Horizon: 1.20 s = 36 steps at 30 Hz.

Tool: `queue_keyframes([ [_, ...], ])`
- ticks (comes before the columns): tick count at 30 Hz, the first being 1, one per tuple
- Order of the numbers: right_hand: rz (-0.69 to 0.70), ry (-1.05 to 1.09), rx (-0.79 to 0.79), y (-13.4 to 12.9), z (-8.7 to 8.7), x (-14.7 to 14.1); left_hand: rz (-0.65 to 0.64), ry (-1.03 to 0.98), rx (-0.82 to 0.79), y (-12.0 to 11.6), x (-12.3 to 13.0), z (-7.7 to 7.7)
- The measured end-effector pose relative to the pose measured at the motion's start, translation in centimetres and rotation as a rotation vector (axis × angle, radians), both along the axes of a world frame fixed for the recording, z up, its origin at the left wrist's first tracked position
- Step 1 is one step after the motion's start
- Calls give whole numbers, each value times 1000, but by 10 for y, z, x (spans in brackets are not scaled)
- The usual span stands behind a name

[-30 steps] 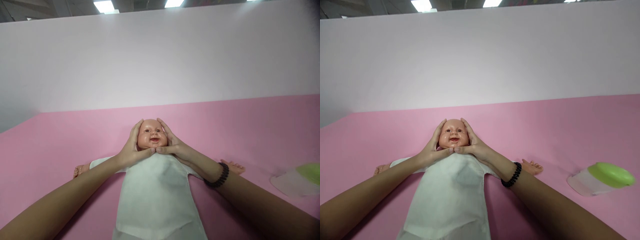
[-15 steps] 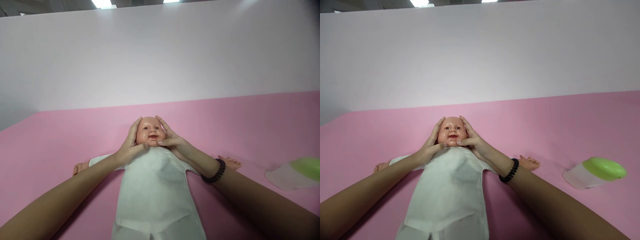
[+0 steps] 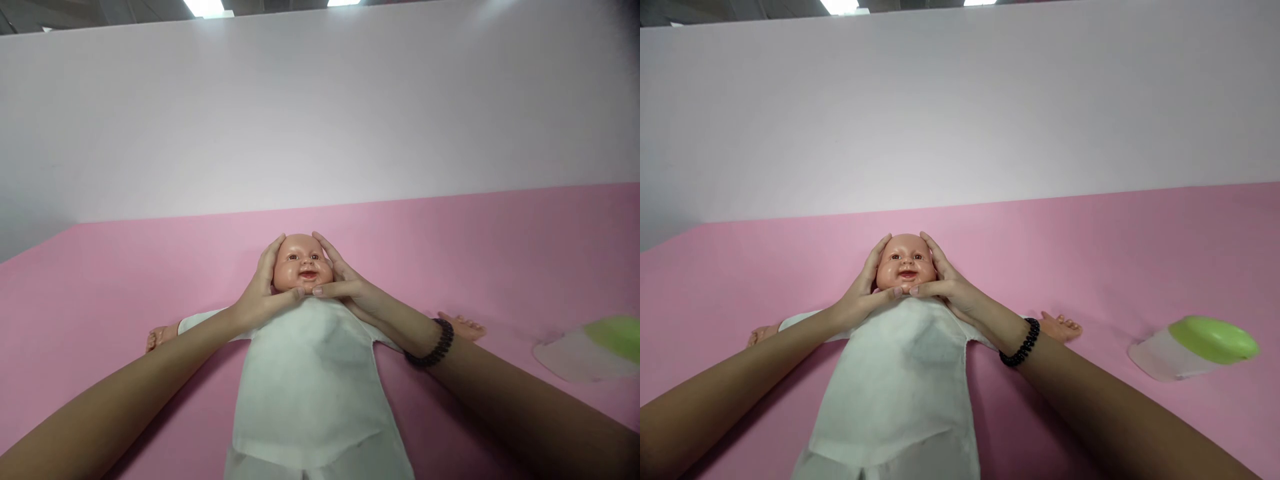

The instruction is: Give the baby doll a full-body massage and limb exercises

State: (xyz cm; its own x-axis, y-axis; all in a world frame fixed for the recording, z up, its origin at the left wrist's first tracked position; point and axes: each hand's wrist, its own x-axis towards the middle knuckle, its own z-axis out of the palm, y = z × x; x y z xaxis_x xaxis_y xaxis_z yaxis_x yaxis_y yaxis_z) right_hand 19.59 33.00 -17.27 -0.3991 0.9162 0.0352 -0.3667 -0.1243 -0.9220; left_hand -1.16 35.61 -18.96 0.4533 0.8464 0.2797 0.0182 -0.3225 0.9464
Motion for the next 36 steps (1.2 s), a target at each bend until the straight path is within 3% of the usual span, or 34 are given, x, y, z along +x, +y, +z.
queue_keyframes([
  [8,0,37,-38,3,-3,0,-40,-8,36,5,-5,-5],
  [14,2,21,-17,1,-1,0,8,20,27,1,-2,-2],
  [22,11,24,7,9,-14,3,27,22,-4,-1,0,-1],
  [30,-24,32,-18,4,-1,-2,-17,9,27,2,-3,-2],
  [36,-27,27,-7,3,-2,-1,-15,17,65,4,-4,-4],
])
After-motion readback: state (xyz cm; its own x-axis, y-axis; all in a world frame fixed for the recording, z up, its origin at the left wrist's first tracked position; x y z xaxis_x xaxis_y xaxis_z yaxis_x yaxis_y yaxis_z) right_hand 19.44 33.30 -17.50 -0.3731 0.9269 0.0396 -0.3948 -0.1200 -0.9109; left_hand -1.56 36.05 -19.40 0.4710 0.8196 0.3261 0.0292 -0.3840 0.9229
